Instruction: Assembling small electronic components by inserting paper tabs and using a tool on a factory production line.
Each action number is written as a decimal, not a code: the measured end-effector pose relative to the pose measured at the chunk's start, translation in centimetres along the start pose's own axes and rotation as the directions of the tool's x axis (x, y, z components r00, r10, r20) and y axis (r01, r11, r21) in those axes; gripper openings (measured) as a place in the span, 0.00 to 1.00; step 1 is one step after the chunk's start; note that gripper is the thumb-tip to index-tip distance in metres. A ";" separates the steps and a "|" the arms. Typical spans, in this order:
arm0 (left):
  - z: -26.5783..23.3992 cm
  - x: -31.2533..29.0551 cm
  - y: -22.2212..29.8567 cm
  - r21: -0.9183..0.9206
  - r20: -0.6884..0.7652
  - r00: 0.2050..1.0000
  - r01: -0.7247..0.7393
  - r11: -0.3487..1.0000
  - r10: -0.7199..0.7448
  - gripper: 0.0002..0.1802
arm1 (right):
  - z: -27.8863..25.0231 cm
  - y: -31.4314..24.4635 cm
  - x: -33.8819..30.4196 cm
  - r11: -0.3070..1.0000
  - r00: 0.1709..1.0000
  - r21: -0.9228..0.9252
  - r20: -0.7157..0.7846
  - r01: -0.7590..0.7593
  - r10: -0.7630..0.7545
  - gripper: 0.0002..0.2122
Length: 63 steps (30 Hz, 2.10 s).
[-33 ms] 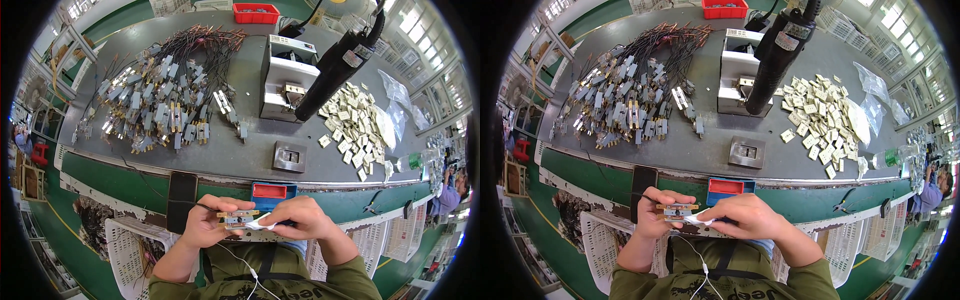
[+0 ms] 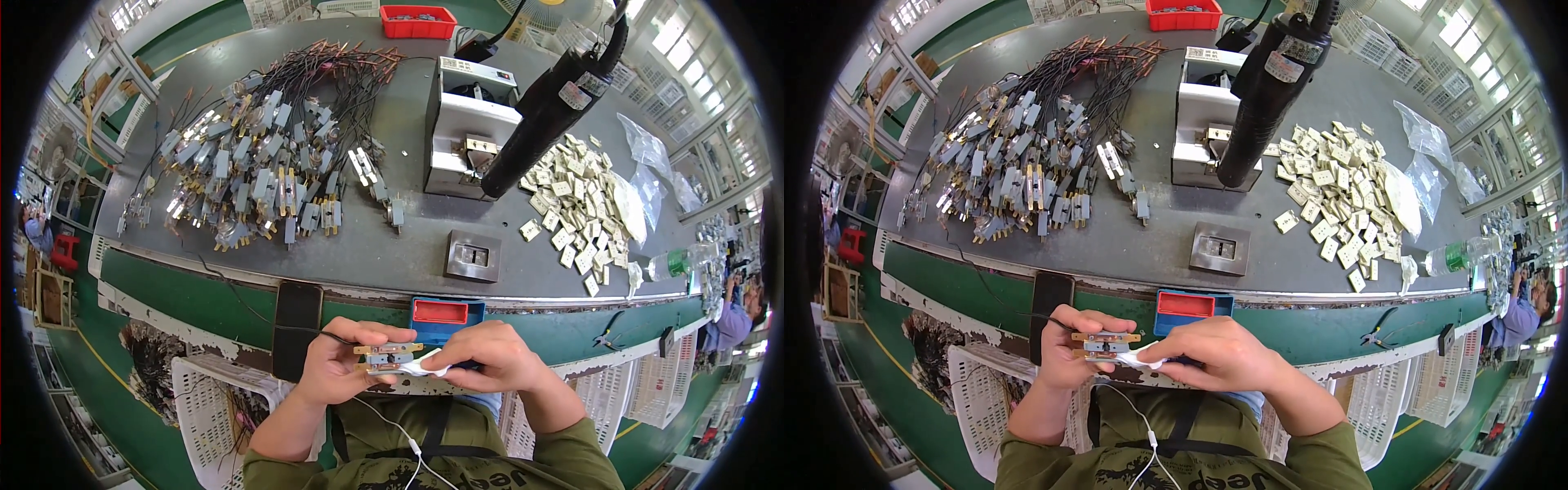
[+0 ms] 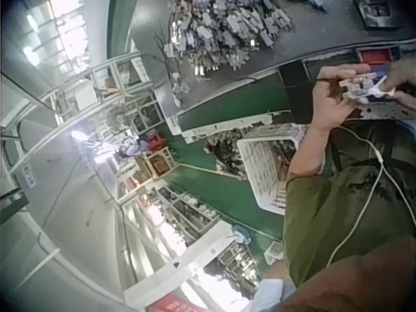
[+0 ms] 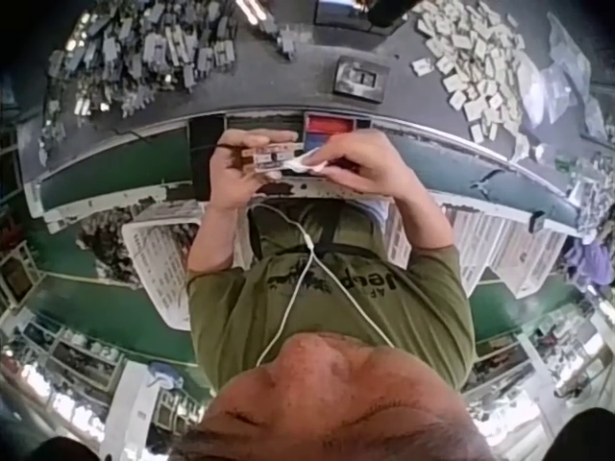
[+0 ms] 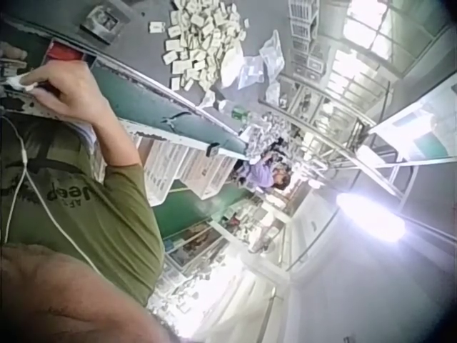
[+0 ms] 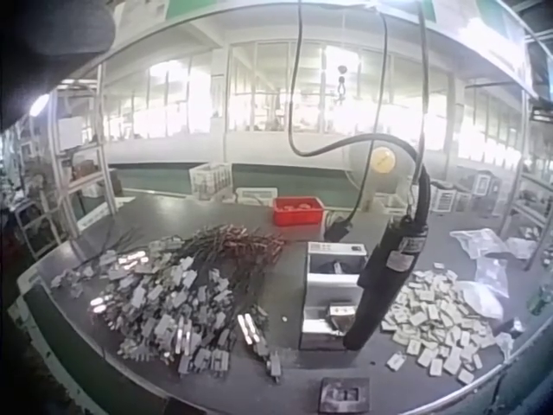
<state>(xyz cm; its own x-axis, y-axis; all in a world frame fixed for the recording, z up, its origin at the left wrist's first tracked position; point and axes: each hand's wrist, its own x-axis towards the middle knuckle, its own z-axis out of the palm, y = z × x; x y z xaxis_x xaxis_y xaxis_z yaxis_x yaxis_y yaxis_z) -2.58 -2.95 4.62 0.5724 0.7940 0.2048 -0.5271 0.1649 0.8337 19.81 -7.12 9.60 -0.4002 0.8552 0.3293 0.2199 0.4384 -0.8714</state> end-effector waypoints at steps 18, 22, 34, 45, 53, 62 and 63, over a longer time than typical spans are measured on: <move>-1.5 -1.9 3.4 0.369 -0.181 0.942 -0.202 0.907 0.284 0.28 | -1.6 0.7 -1.8 0.977 0.984 0.160 -0.088 -0.139 0.154 0.07; -12.2 -6.0 8.5 0.816 -0.409 0.500 -0.175 0.551 0.763 0.24 | -1.8 0.2 -4.5 0.889 0.789 0.255 -0.412 -0.380 0.455 0.03; -29.3 -39.0 -3.0 0.081 -0.984 -0.167 -0.076 0.994 0.068 0.22 | -1.4 3.8 -6.0 0.863 0.713 0.195 -0.495 -0.465 0.496 0.04; -18.9 -15.9 9.5 0.787 -0.493 0.232 0.531 0.315 0.839 0.13 | 0.0 2.5 -2.1 0.941 0.939 -0.196 -0.265 -0.276 0.221 0.11; -0.5 3.1 4.2 0.883 0.352 0.918 -0.390 0.262 0.180 0.30 | 0.2 1.4 -1.6 0.959 0.970 -0.239 -0.221 -0.152 0.099 0.27; 1.1 5.6 1.2 0.829 0.468 0.883 -0.452 0.330 0.035 0.24 | -0.2 0.2 -0.8 0.880 0.888 0.215 -0.095 -0.423 0.450 0.30; 1.1 5.7 1.2 0.827 0.470 0.882 -0.454 0.333 0.033 0.24 | -0.2 0.1 -0.6 0.809 0.848 0.346 -0.066 -0.475 0.526 0.29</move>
<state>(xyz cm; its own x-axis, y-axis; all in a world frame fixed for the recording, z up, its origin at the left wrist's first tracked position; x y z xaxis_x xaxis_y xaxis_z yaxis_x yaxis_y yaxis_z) 0.72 1.10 7.31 0.7827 0.4303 0.4496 0.0844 -0.7891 0.6084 20.23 -7.57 9.41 -0.1648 0.9740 -0.1552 0.0602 -0.1471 -0.9873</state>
